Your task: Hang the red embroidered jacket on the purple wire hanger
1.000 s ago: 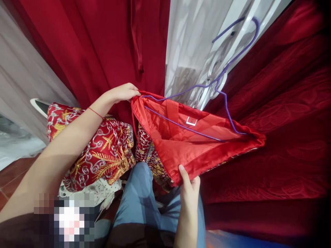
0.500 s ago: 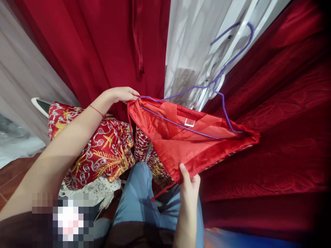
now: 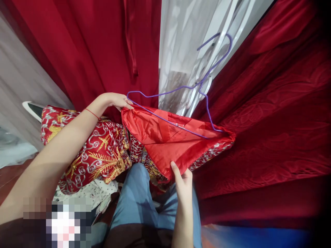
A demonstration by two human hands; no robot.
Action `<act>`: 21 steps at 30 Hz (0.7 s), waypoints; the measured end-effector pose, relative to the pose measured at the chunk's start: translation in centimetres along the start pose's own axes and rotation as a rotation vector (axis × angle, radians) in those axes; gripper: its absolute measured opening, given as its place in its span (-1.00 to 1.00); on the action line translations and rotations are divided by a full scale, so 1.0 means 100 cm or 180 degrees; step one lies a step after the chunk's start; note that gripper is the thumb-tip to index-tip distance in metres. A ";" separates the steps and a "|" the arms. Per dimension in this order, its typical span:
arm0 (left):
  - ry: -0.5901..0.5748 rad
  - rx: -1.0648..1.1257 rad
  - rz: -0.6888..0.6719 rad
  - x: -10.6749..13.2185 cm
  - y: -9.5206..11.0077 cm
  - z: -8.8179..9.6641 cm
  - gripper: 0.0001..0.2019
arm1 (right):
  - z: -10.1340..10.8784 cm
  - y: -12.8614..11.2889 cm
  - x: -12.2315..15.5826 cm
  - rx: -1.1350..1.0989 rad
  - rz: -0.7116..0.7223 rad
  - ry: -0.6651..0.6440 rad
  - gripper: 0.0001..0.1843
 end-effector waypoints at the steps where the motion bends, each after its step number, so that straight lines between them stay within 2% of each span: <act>1: -0.0080 0.0010 0.0025 0.001 0.000 0.000 -0.47 | 0.000 0.000 -0.001 0.0043 -0.0003 0.0029 -0.51; 3: -0.0401 0.0036 0.0088 0.005 0.002 -0.002 -0.47 | 0.000 -0.002 -0.003 0.0116 -0.0078 0.0120 -0.52; 7: -0.1353 -0.0043 0.0056 0.015 0.009 -0.015 -0.56 | 0.005 -0.013 -0.011 0.0171 -0.0278 0.0518 -0.53; 10: -0.1730 -0.0026 0.0002 0.019 0.014 -0.025 -0.64 | 0.015 -0.023 -0.031 0.0277 0.0013 0.0895 -0.55; 13: -0.1793 -0.0023 0.0123 0.018 0.017 -0.032 -0.67 | 0.035 -0.024 -0.057 0.0536 0.0402 0.1283 -0.56; 16: -0.1775 -0.0142 0.0084 0.017 0.020 -0.034 -0.66 | 0.057 -0.017 -0.068 0.0739 0.0454 0.1457 -0.58; 19: -0.1725 -0.0110 -0.0179 0.016 0.023 -0.036 -0.69 | 0.070 -0.006 -0.051 0.1106 0.0108 0.1523 -0.61; 21: -0.1655 -0.0053 -0.0236 0.014 0.023 -0.035 -0.72 | 0.072 -0.003 -0.031 0.1582 -0.0208 0.1384 -0.58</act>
Point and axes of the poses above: each hand's wrist, its own x-axis away from the middle knuckle, its own z-axis out of the back of the hand, y = z × x, the point moved 3 cm from there along -x, towards the middle knuckle, and after that the axes turned 2 degrees about z, right-handed, at the moved point
